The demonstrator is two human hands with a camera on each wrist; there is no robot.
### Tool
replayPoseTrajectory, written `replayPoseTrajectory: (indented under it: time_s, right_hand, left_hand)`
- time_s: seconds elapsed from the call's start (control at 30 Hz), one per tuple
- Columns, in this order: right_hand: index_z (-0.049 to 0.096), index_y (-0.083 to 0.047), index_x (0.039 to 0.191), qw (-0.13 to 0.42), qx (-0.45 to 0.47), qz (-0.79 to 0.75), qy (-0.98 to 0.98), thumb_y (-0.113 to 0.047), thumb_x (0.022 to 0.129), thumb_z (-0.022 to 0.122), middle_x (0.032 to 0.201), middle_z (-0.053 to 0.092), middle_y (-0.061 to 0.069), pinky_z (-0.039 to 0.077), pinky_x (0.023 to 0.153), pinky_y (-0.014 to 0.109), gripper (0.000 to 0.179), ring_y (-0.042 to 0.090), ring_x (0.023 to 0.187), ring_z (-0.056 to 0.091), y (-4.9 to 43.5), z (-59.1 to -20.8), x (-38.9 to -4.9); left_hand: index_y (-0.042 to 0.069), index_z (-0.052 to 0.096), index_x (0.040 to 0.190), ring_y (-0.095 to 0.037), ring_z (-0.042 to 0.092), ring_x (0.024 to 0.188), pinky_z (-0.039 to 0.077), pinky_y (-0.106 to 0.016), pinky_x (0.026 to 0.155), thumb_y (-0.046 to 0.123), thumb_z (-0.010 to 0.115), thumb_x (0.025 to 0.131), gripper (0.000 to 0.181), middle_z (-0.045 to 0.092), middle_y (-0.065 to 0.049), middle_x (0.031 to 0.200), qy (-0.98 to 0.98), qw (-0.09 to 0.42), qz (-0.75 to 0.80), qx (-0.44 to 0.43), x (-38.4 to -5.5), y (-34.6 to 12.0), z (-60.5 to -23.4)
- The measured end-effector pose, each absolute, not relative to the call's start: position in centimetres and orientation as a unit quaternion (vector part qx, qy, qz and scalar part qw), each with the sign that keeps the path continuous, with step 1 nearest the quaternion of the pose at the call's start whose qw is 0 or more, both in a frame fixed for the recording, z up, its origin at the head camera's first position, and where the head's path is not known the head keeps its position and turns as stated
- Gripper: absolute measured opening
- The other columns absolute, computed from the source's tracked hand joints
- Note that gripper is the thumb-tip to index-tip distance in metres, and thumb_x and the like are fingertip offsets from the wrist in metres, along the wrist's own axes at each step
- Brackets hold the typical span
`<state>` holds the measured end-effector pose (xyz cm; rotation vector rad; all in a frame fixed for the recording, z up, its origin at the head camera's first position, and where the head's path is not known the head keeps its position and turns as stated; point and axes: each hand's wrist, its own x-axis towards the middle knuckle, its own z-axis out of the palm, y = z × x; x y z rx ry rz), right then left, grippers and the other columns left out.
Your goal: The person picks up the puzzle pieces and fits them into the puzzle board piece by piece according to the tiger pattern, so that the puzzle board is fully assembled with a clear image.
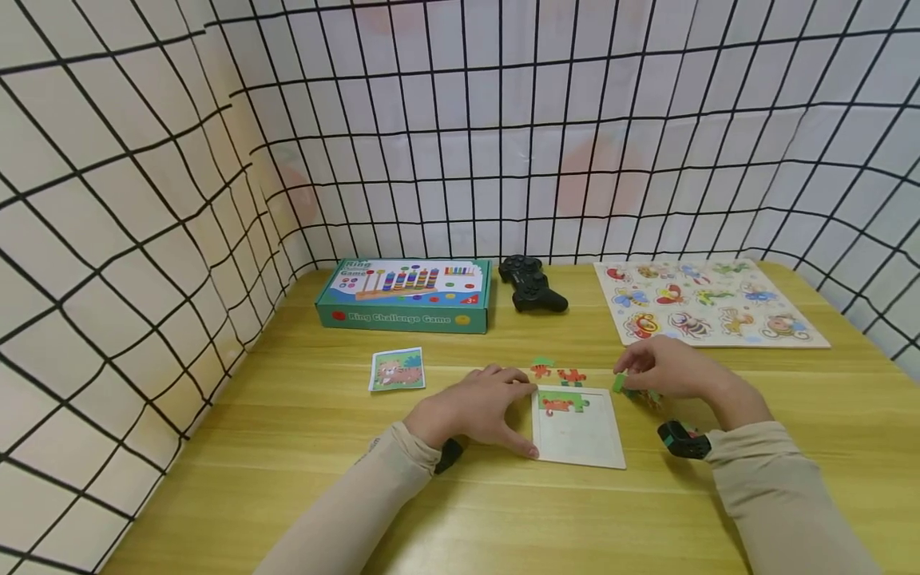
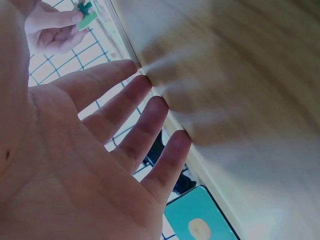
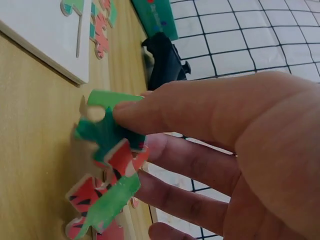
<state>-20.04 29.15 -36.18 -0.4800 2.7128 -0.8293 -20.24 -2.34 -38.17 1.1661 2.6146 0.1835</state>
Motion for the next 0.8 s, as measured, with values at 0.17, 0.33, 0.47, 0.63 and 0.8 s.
replayPoseTrajectory:
  time_s: [0.17, 0.33, 0.47, 0.63, 0.8]
  right_hand:
    - [0.07, -0.004, 0.102, 0.111, -0.152, -0.288, 0.939, -0.017, 0.091, 0.075, 0.086, 0.067, -0.002, 0.047, 0.065, 0.033, 0.017, 0.015, 0.076, 0.058, 29.2, -35.9, -20.2]
    - [0.068, -0.003, 0.108, 0.104, -0.131, -0.328, 0.93, -0.019, 0.091, 0.075, 0.089, 0.069, 0.001, 0.05, 0.06, 0.035, 0.024, 0.019, 0.077, 0.061, 29.0, -35.5, -20.0]
    - [0.068, -0.002, 0.113, 0.116, -0.137, -0.353, 0.918, -0.022, 0.091, 0.077, 0.096, 0.071, 0.002, 0.052, 0.067, 0.035, 0.031, 0.019, 0.084, 0.064, 28.8, -35.2, -19.8]
    - [0.071, -0.002, 0.109, 0.172, -0.148, -0.395, 0.89, -0.02, 0.088, 0.08, 0.094, 0.068, 0.006, 0.054, 0.071, 0.036, 0.029, 0.023, 0.084, 0.063, 28.2, -35.3, -19.8]
    - [0.07, -0.002, 0.105, 0.21, -0.156, -0.396, 0.88, -0.018, 0.087, 0.08, 0.086, 0.067, 0.007, 0.052, 0.063, 0.035, 0.026, 0.023, 0.072, 0.06, 27.5, -35.7, -19.9]
  left_hand:
    - [0.021, 0.045, 0.154, -0.02, 0.038, 0.133, 0.029, -0.039, 0.114, 0.072, 0.072, 0.078, 0.095, 0.042, 0.002, 0.151, 0.903, 0.135, 0.073, 0.402, -20.3, -2.5, -38.1]
    - [0.021, 0.045, 0.154, -0.02, 0.038, 0.133, 0.029, -0.039, 0.114, 0.072, 0.072, 0.078, 0.096, 0.042, 0.002, 0.151, 0.903, 0.134, 0.073, 0.402, -20.3, -2.5, -38.2]
    - [0.021, 0.045, 0.154, -0.02, 0.038, 0.134, 0.029, -0.039, 0.114, 0.072, 0.072, 0.078, 0.096, 0.042, 0.002, 0.152, 0.903, 0.134, 0.071, 0.403, -20.4, -2.4, -38.2]
    - [0.021, 0.044, 0.154, -0.02, 0.037, 0.135, 0.028, -0.04, 0.115, 0.072, 0.072, 0.078, 0.096, 0.041, 0.003, 0.152, 0.903, 0.136, 0.069, 0.402, -20.4, -2.4, -38.1]
    - [0.021, 0.044, 0.154, -0.02, 0.038, 0.134, 0.029, -0.039, 0.114, 0.072, 0.071, 0.078, 0.096, 0.042, 0.003, 0.152, 0.903, 0.135, 0.068, 0.402, -20.3, -2.4, -38.1]
